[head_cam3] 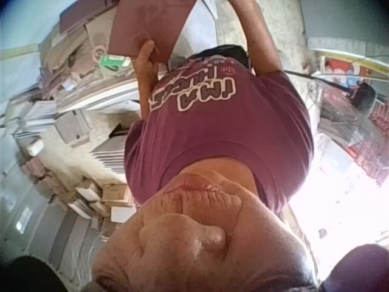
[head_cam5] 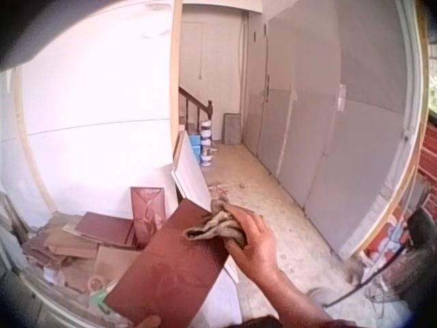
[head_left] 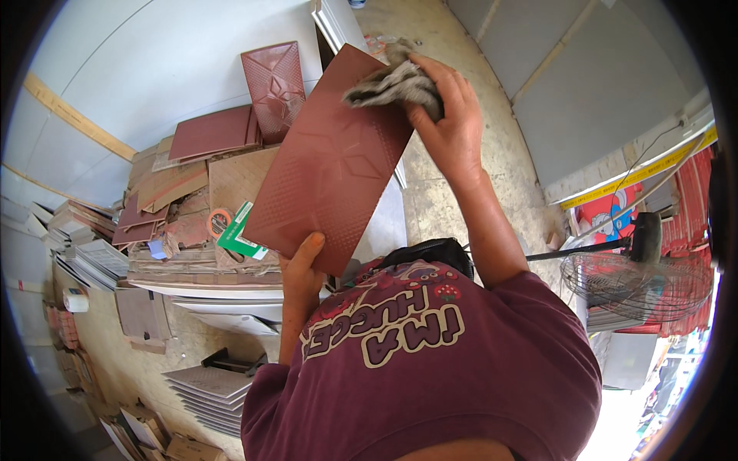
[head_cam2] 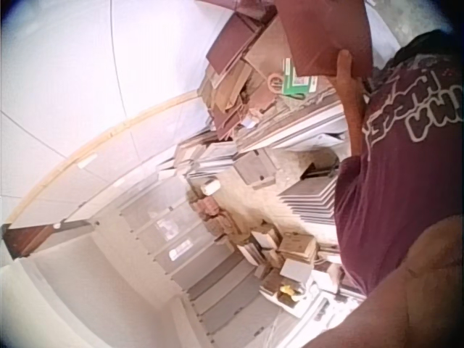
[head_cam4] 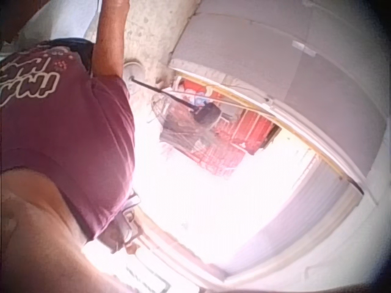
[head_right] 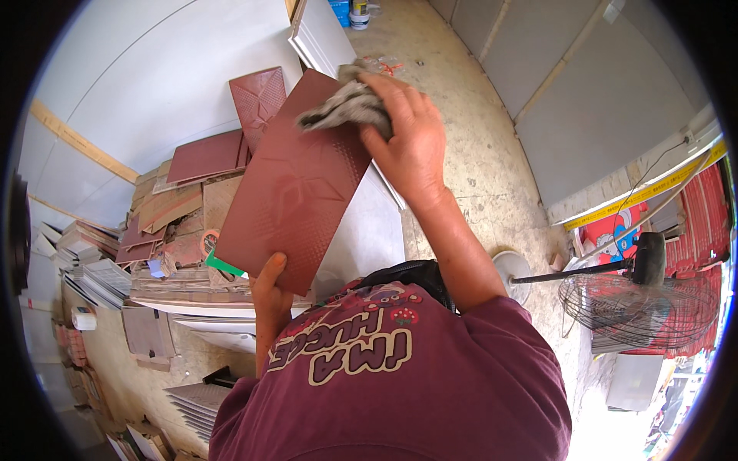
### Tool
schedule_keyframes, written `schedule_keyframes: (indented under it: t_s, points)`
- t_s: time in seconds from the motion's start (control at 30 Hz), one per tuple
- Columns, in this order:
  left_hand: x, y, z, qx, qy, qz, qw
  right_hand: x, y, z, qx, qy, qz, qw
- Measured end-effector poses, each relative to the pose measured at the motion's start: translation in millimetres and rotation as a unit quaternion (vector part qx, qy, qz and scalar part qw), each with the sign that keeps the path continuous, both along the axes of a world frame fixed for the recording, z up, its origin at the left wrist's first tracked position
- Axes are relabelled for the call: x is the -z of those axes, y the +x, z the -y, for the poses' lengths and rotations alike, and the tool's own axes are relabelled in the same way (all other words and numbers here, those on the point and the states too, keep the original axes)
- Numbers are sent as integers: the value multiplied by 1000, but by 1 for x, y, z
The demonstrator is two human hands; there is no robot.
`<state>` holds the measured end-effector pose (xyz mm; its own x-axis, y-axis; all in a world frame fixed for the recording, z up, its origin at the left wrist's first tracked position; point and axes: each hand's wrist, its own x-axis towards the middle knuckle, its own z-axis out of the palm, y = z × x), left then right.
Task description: The person wipes the surface of several reddish tiles with a cloth, picking them up from a stack and placing them back down after wiping.
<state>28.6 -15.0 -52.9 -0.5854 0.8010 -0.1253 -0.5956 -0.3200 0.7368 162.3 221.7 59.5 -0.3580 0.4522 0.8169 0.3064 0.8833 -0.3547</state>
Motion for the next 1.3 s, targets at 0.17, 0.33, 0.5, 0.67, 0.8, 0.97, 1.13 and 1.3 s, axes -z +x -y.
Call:
schedule_keyframes:
  t_s: [0.17, 0.33, 0.5, 0.67, 0.8, 0.97, 1.13, 1.3]
  points:
    - [14, -4, -5, 30, 12, -18, 999, 11, -16, 69, -213, 44, 99, 971]
    - [13, -12, 3, -4, -88, -482, 872, 19, -32, 67, -271, 21, 138, 952]
    - [-2, 2, 4, 49, -36, -84, 995, 13, -38, 25, -149, 10, 81, 986]
    - [-12, 5, 2, 50, -23, -81, 995, 14, -36, -24, -41, 2, 2, 999]
    - [-12, 6, 2, 49, -15, -59, 997, 31, -25, -29, -8, -79, -2, 997]
    - [-10, 7, 4, 46, -33, -17, 998, 47, -14, -18, 32, -109, 1, 993]
    - [-10, 5, 3, 35, -1, -12, 999, 48, -2, -6, 36, -70, 19, 997]
    - [-8, 6, -2, -8, -7, -18, 1000, 43, 3, 20, -12, -42, 70, 997]
